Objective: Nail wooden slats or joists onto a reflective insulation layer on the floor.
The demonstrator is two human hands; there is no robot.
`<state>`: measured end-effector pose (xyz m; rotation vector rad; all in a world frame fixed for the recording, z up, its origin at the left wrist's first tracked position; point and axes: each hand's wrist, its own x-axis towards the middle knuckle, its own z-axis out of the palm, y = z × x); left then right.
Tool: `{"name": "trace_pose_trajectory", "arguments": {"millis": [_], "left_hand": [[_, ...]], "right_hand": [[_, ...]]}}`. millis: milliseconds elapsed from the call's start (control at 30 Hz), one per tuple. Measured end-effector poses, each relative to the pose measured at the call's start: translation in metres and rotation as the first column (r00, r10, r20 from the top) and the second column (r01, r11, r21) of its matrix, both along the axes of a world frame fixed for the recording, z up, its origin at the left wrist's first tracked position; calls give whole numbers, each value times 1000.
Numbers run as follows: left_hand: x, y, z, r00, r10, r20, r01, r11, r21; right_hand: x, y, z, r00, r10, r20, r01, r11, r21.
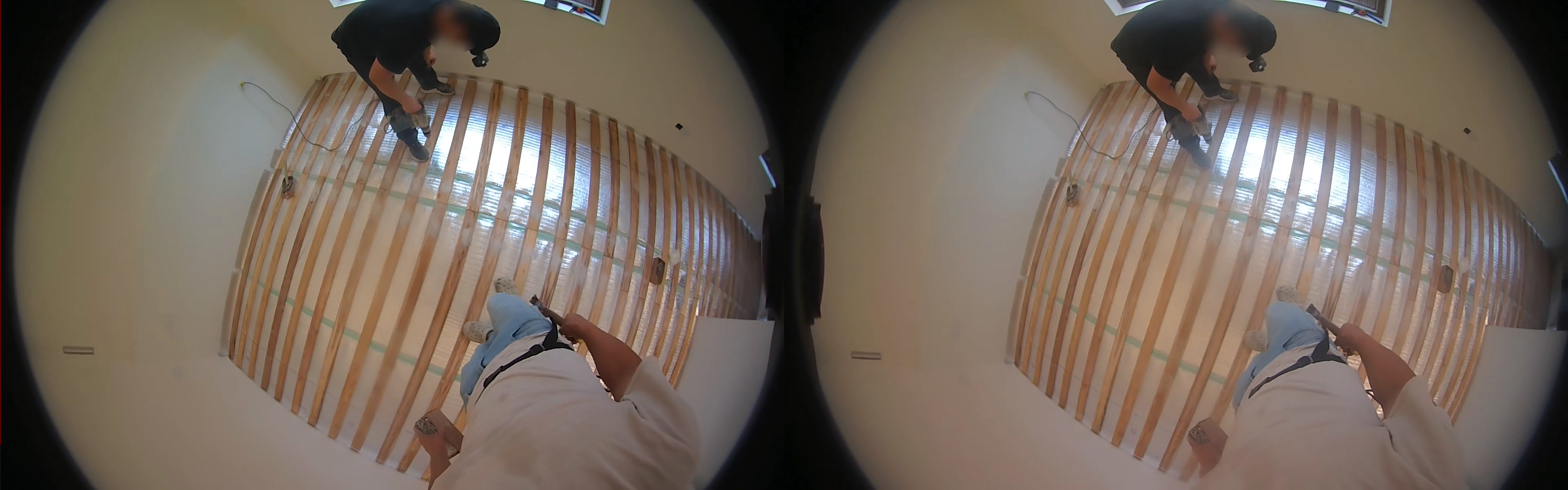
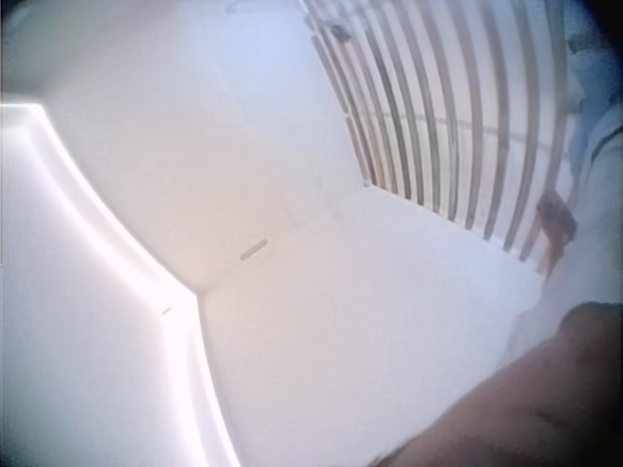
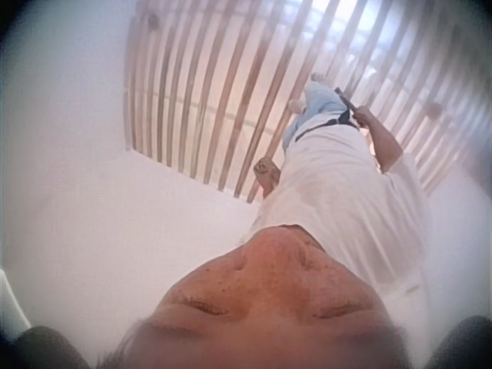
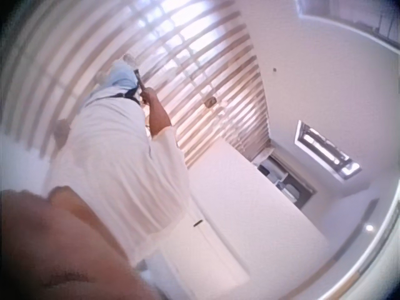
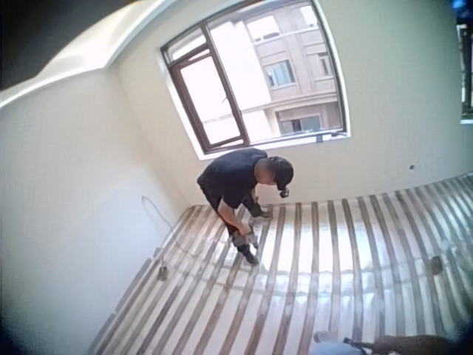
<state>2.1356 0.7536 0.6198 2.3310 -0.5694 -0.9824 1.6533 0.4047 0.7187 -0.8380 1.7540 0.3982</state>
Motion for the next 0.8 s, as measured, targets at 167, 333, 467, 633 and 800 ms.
{"name": "trace_pose_trajectory", "arguments": {"millis": [167,333,467,633,800], "left_hand": [[1,-52,39,998,58,-37,-62,989,-132],[4,-89,72,987,137,-89,-148,980,-130],[15,-116,81,996,54,75,-65,984,164],[66,-120,67,988,32,151,-50,992,117],[99,-148,98,969,30,246,-70,985,156]], "right_hand": [[5,16,-19,917,386,-94,-392,918,-54],[25,2,-15,992,95,-79,-87,991,97],[24,-5,-56,994,91,-64,-82,989,124],[84,-61,-72,992,-110,-69,113,993,39],[158,-120,-108,995,-101,21,102,994,-44]]}}
